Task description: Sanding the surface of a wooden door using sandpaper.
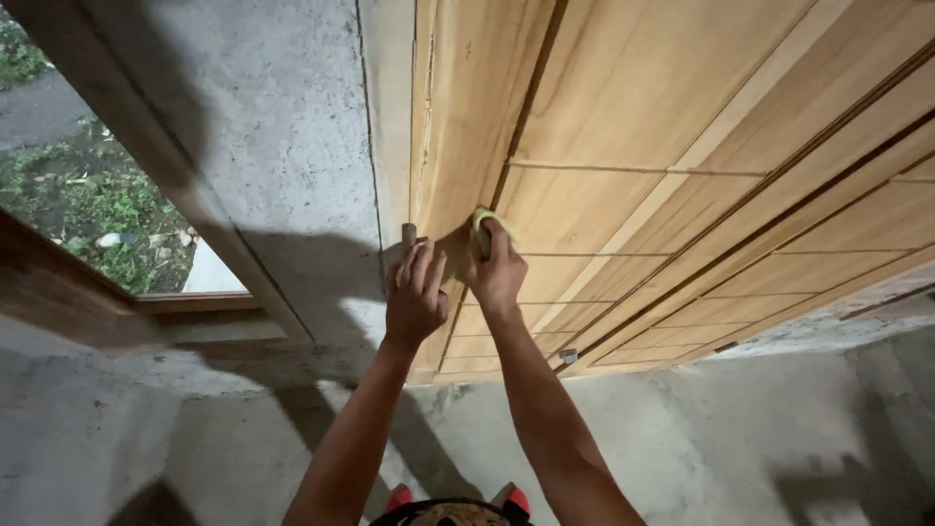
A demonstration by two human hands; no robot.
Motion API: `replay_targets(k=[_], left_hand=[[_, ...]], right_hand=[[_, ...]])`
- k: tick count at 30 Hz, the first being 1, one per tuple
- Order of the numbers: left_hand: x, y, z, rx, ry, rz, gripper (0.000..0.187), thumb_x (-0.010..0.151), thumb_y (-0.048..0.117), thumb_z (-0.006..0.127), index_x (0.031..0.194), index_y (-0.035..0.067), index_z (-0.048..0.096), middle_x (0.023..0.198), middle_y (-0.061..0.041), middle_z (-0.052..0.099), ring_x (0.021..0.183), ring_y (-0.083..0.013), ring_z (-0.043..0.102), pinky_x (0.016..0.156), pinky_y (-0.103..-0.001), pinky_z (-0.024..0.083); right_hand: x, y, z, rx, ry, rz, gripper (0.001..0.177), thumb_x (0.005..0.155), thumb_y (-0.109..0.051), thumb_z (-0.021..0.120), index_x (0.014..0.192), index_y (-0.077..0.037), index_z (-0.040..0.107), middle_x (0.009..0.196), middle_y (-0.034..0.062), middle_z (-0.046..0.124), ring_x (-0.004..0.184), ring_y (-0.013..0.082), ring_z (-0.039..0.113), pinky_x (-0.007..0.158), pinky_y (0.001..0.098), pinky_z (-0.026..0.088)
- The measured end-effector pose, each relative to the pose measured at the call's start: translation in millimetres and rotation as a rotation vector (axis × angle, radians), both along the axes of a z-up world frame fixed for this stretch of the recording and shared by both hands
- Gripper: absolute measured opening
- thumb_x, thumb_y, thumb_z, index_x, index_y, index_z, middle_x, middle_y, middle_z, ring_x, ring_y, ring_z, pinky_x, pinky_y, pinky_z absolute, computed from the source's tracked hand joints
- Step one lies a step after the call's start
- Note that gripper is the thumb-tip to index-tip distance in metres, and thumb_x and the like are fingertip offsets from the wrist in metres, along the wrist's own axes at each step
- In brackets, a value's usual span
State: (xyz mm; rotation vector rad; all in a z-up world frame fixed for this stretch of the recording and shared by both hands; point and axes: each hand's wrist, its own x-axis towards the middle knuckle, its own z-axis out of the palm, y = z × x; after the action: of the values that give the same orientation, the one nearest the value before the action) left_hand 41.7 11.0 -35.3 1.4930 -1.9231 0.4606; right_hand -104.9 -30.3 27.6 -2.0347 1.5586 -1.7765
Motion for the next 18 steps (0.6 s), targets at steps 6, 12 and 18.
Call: replay_targets(k=[6, 12, 18], left_hand=[[17, 2, 10, -0.175, 0.101, -0.164, 0.058, 0.093, 0.027, 0.061, 0.145, 0.002, 0.056, 0.153, -0.019, 0.047, 0.142, -0.0362, 0.041, 0.115, -0.057, 0.031], [27, -7, -3, -0.053, 0.045, -0.164, 0.066, 0.084, 0.017, 0.056, 0.147, 0.001, 0.055, 0.155, -0.014, 0.051, 0.146, -0.0329, 0.044, 0.119, -0.056, 0.031], [29, -12, -11, -0.114, 0.064, -0.172, 0.065, 0.086, 0.015, 0.056, 0.150, 0.000, 0.052, 0.150, -0.016, 0.056, 0.146, -0.0306, 0.044, 0.116, -0.049, 0.035]], right_hand=[[12, 15, -76, 0.133, 0.038, -0.057, 0.035, 0.091, -0.016, 0.078, 0.122, -0.009, 0.064, 0.098, 0.0206, 0.074, 0.076, 0.0380, 0.073, 0.061, 0.0412, 0.058], [12, 8, -34, 0.043, -0.032, 0.001, 0.037, 0.088, -0.015, 0.074, 0.122, -0.005, 0.062, 0.091, 0.0224, 0.072, 0.077, 0.0368, 0.073, 0.063, 0.0394, 0.058], [19, 7, -17, 0.048, -0.076, -0.086, 0.031, 0.094, -0.016, 0.076, 0.121, -0.007, 0.064, 0.085, 0.0203, 0.072, 0.071, 0.0355, 0.072, 0.059, 0.0400, 0.056]])
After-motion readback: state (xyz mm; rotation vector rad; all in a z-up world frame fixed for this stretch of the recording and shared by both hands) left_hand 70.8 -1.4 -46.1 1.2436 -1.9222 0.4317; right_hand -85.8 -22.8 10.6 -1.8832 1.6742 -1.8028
